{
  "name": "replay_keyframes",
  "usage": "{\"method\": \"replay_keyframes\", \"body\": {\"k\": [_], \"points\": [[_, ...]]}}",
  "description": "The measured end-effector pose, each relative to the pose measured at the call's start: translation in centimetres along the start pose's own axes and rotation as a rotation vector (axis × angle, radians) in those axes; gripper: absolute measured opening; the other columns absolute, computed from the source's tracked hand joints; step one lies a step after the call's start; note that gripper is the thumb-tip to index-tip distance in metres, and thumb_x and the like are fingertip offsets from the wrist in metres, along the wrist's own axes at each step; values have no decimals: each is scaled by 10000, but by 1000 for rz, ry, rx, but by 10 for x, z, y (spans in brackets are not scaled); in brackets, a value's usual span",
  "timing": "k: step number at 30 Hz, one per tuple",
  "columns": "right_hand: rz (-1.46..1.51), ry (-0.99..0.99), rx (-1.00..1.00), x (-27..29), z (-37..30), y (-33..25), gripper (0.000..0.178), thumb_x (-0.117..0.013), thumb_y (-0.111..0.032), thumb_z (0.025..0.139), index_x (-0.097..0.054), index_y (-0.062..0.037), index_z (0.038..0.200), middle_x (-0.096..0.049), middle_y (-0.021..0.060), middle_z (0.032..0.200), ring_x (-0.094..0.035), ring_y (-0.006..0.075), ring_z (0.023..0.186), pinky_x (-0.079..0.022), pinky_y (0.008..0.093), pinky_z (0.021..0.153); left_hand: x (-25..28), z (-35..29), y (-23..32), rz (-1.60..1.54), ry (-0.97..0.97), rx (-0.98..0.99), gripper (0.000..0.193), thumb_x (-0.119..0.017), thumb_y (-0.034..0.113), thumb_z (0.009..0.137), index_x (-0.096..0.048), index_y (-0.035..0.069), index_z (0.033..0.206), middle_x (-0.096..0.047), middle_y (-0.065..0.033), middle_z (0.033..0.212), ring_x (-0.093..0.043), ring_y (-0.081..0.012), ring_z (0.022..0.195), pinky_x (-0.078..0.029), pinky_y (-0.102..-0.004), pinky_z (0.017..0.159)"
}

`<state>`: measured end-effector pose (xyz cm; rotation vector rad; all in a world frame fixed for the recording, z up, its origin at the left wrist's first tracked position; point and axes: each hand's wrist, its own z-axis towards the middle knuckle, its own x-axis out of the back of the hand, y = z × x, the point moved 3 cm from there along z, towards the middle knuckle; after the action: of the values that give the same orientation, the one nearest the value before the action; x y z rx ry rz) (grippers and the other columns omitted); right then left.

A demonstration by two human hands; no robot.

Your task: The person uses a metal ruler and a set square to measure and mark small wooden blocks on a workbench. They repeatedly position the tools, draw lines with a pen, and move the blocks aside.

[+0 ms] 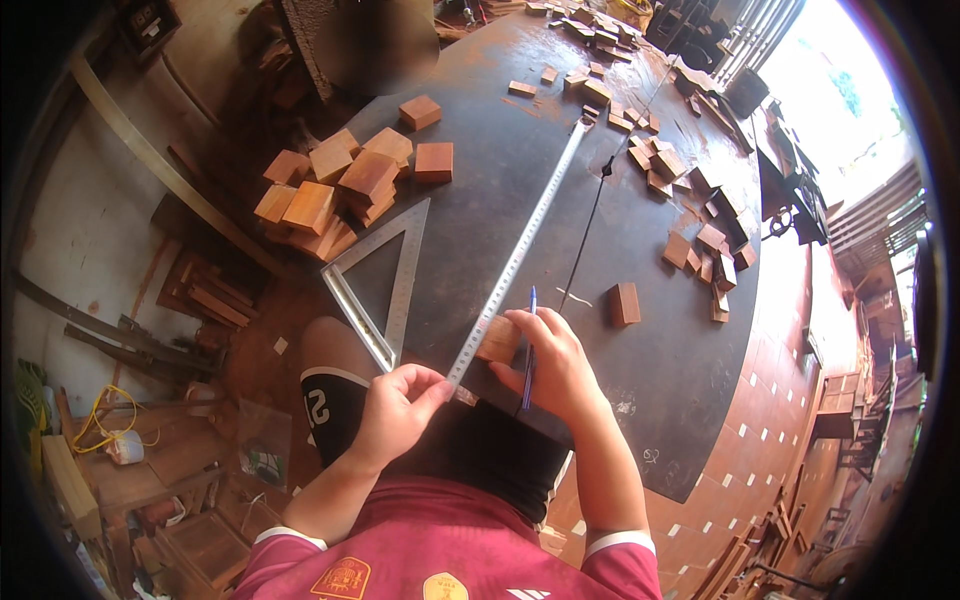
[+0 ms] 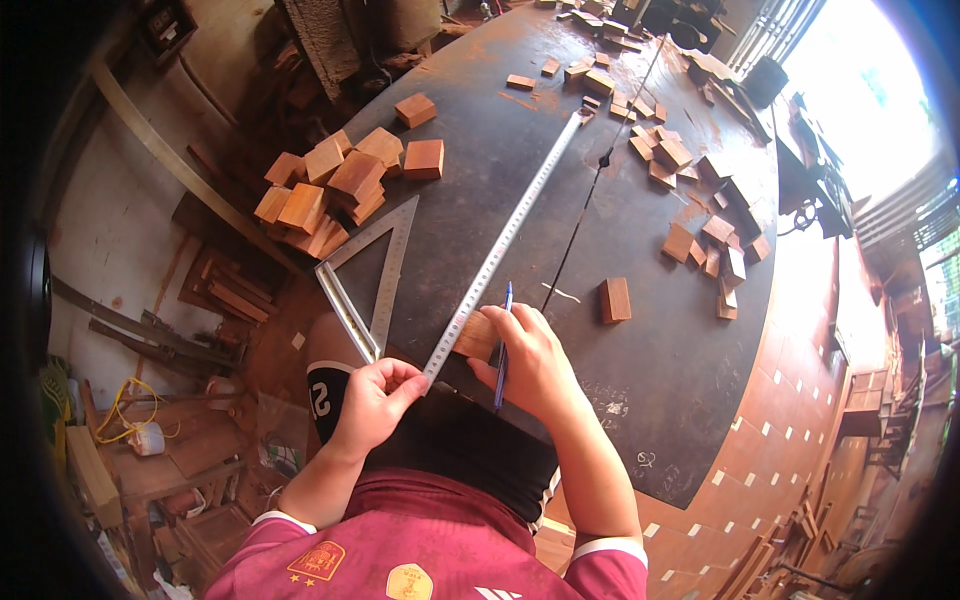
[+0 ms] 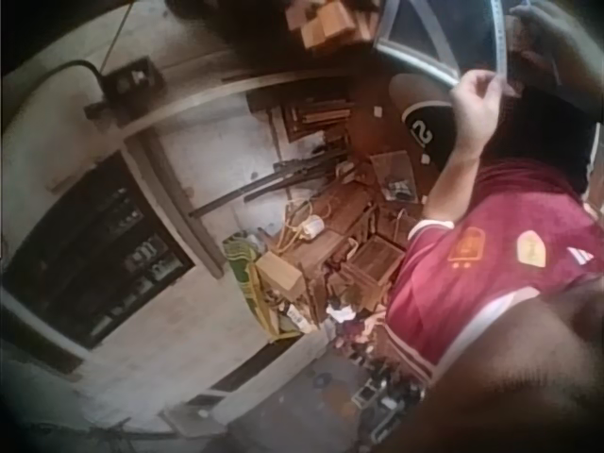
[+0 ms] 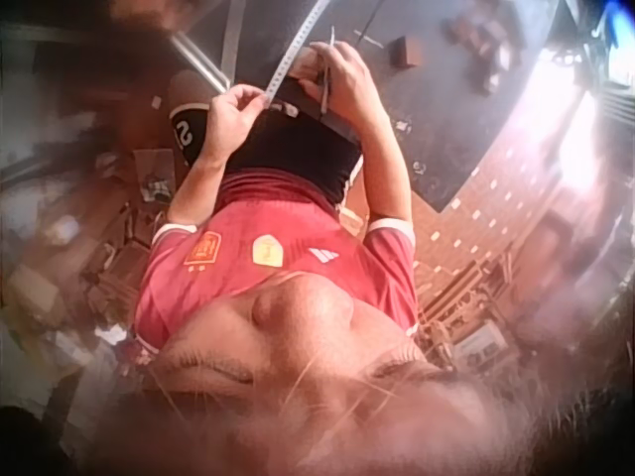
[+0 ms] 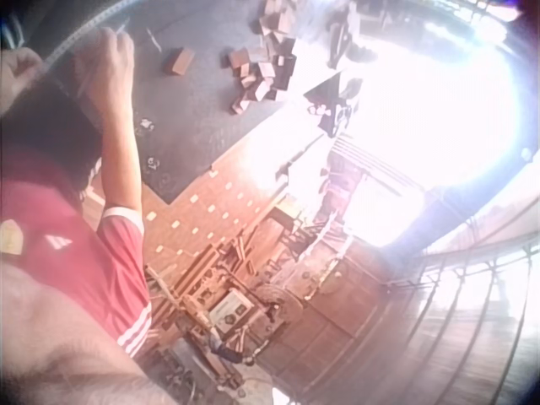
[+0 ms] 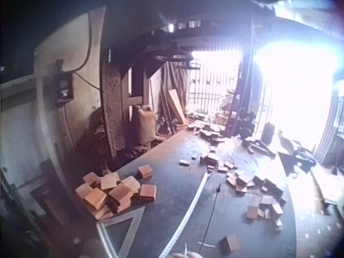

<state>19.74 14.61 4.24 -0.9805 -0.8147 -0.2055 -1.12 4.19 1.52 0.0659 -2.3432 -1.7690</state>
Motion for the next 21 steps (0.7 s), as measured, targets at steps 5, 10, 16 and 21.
{"method": "replay_keyframes", "body": {"k": [5,10,16,21], "points": [[73,87,-76,3,1,2,495,-817,-107,801,-611,-28,1244,-645,188,1086,-681,380,949,-568,453,827,19,8,-3,-15,60,-39,119,-739,99,964,-739,-20,950,-736,-36,798,-649,-69,722,-523,-232,691],[68,262,-118,2,1,11,338,-777,-84,870,-642,-18,1172,-669,162,990,-710,295,813,-576,397,735,16,8,0,35,26,-37,140,-745,117,960,-733,-20,984,-743,-45,851,-659,-74,763,-529,-242,712],[6,328,-94,-3,2,15,277,-771,-82,890,-658,-8,1131,-667,146,918,-703,266,760,-566,372,685,9,6,6,52,38,-75,163,-749,94,944,-716,-16,1059,-753,-63,915,-670,-94,784,-542,-259,732],[43,197,-37,3,5,-3,444,-871,-219,806,-658,-39,1151,-671,153,1008,-697,323,899,-570,411,778,10,2,15,177,17,-79,214,-771,53,917,-686,-18,1101,-722,-41,887,-652,-75,752,-537,-235,714]]}}
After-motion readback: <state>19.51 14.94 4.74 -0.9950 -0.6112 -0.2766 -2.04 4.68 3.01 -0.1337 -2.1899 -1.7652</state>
